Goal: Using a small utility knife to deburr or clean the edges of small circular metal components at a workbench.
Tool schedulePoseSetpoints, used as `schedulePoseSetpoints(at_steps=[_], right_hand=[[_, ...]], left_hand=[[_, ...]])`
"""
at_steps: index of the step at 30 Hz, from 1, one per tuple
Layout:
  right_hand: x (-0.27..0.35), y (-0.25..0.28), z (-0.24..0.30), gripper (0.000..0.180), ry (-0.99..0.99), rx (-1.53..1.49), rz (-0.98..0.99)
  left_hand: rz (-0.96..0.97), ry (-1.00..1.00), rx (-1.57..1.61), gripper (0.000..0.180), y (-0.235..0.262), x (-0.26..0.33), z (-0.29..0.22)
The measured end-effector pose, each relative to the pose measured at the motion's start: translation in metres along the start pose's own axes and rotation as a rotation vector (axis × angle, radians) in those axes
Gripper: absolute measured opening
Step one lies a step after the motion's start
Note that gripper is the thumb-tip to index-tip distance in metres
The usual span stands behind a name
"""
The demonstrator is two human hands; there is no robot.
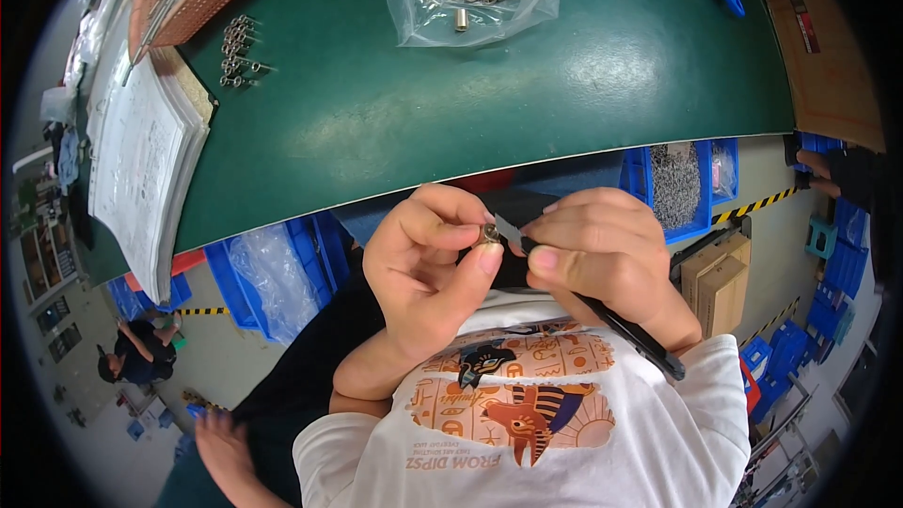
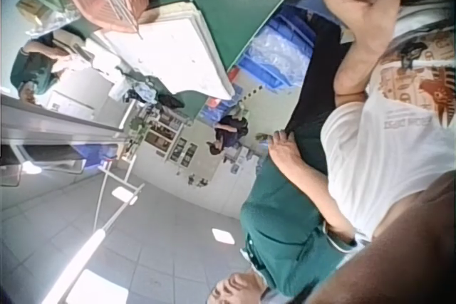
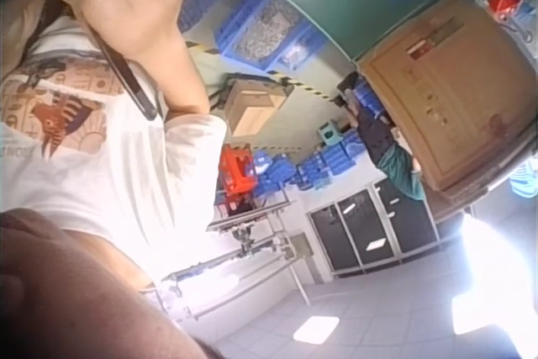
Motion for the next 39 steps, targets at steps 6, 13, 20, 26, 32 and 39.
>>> schedulePoseSetpoints(at_steps=[6, 13, 20, 26, 32, 39], right_hand=[[-0.0024, -0.0005, 0.0008, 0.018, -0.067, -0.097, 0.015], [-0.001, 0.0, -0.0005, 0.017, -0.065, -0.084, 0.01], [-0.0011, 0.0019, -0.0023, 0.014, 0.061, 0.048, -0.019], [-0.0021, 0.0022, -0.0019, 0.014, -0.09, -0.131, -0.012], [-0.001, 0.0022, -0.0021, 0.013, -0.071, -0.128, 0.015], [0.0023, 0.003, -0.0059, 0.013, 0.017, -0.006, 0.006]], left_hand=[[-0.009, 0.002, 0.006, 0.023, 0.0047, 0.0008, 0.0018], [-0.001, -0.028, -0.018, 0.024, 0.0049, 0.0001, 0.0032], [-0.004, -0.011, -0.009, 0.024, 0.0007, -0.0002, 0.0007], [0.003, -0.009, 0.005, 0.023, 0.0035, -0.0005, 0.0042], [0.006, -0.005, 0.004, 0.023, 0.003, -0.0004, 0.004], [0.032, -0.023, -0.045, 0.023, 0.0018, 0.0005, 0.0033]])
Point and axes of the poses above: each hand's wrist, its own x-axis away from the middle knuckle, its own y-axis out of the back of the hand, z = x × y, the point moved 5 cm from there along -x, towards the middle knuckle, and after that the axes turned 14 degrees about -z, right-handed, at the moved point
